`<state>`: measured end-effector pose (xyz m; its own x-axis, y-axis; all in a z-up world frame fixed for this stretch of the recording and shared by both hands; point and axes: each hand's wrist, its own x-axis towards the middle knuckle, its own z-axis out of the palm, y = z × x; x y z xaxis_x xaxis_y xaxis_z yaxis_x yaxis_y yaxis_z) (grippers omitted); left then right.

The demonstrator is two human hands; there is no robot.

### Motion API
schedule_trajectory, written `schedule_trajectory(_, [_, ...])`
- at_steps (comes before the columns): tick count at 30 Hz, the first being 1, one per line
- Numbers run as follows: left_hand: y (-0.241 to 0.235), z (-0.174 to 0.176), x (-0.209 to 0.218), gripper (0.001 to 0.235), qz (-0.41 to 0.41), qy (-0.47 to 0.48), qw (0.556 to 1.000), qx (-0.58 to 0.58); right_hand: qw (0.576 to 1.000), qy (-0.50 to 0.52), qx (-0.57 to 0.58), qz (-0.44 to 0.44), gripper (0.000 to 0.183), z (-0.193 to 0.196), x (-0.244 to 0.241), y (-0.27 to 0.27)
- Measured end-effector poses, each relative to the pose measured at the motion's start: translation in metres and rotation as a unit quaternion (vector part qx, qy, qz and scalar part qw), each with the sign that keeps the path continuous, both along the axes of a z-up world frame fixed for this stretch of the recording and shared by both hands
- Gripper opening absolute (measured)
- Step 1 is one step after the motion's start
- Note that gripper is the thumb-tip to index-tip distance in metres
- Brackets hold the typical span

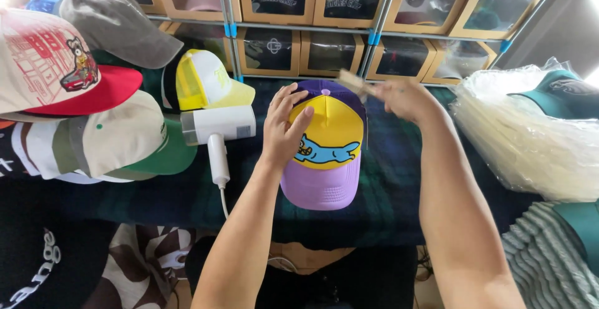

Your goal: The person cleans a purple and yellow trucker hat by first brushing the inside and then the outside with a wooden brush. They then use a white hairdryer to blow air onto the hat's surface, focusing on the front panel and brim.

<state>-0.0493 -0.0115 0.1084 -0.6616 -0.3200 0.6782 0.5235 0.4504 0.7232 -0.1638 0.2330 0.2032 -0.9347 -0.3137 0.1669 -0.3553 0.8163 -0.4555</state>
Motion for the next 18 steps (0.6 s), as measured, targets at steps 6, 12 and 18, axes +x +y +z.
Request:
schedule_trajectory(6, [0.003,-0.002,-0.003,0.054,0.006,0.007,1.0,0.0,0.985,0.082,-0.109,0.108,0.032,0.017,0.055,-0.018])
schedule_trajectory(12, [0.001,0.004,0.004,0.05,0.002,-0.011,1.0,-0.014,0.987,-0.129,-0.094,-0.026,0.036,-0.004,0.028,-0.009])
schedule_trajectory(18, [0.0,0.001,0.0,0.047,0.015,0.013,0.999,-0.027,0.963,-0.075,-0.257,0.031,0.031,-0.028,0.012,0.006])
